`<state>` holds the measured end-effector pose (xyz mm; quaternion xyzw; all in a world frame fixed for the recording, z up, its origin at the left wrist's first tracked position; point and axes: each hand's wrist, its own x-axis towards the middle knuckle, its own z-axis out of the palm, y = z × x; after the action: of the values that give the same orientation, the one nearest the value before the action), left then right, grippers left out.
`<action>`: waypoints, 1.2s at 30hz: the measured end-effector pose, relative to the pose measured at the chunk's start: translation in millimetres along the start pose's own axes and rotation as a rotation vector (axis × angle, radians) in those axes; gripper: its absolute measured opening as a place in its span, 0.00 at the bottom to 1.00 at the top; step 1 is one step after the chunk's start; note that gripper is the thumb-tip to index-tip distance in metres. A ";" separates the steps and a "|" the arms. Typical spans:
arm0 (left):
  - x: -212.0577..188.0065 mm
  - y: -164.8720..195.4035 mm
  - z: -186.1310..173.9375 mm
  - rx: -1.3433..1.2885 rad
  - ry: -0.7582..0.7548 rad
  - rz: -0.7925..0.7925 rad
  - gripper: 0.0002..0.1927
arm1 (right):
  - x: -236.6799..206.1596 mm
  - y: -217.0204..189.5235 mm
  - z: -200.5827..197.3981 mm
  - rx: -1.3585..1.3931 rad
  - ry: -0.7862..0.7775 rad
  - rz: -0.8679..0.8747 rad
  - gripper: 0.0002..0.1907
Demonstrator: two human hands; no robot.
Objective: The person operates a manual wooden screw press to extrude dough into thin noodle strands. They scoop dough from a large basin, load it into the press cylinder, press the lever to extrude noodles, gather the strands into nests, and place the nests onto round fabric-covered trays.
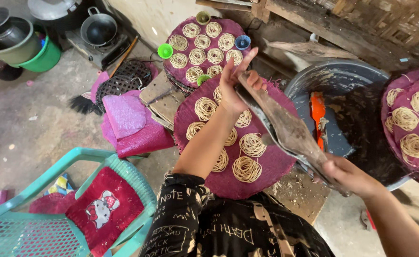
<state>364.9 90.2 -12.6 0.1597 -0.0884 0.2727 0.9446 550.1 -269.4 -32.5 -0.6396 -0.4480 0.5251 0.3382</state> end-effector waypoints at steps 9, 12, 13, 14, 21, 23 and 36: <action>59.0 19.6 53.8 0.065 -0.063 0.051 0.38 | 0.5 -44.1 -43.0 0.094 0.096 0.035 0.37; 66.5 24.0 47.6 0.085 -0.057 0.074 0.37 | 20.1 -50.2 -46.7 0.134 0.096 0.051 0.37; 65.3 24.7 40.5 0.075 -0.038 0.088 0.37 | 27.1 -49.4 -45.9 0.158 0.100 0.081 0.36; 64.3 24.9 31.8 0.066 -0.020 0.101 0.37 | 36.2 -47.4 -43.5 0.182 0.104 0.110 0.35; 47.2 30.0 -34.9 0.057 0.128 0.162 0.35 | 72.4 -36.8 -28.4 0.089 0.166 0.234 0.35; 43.7 23.3 -38.7 0.017 0.139 0.164 0.33 | 62.8 -40.2 -29.6 0.123 0.215 0.337 0.31; 34.5 29.1 10.3 0.041 -0.026 0.222 0.29 | 16.8 -86.8 -17.0 -0.086 0.289 0.290 0.25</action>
<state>377.1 126.6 13.2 0.1719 -0.1122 0.3754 0.9039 548.6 -221.1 43.5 -0.7798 -0.3200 0.4517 0.2923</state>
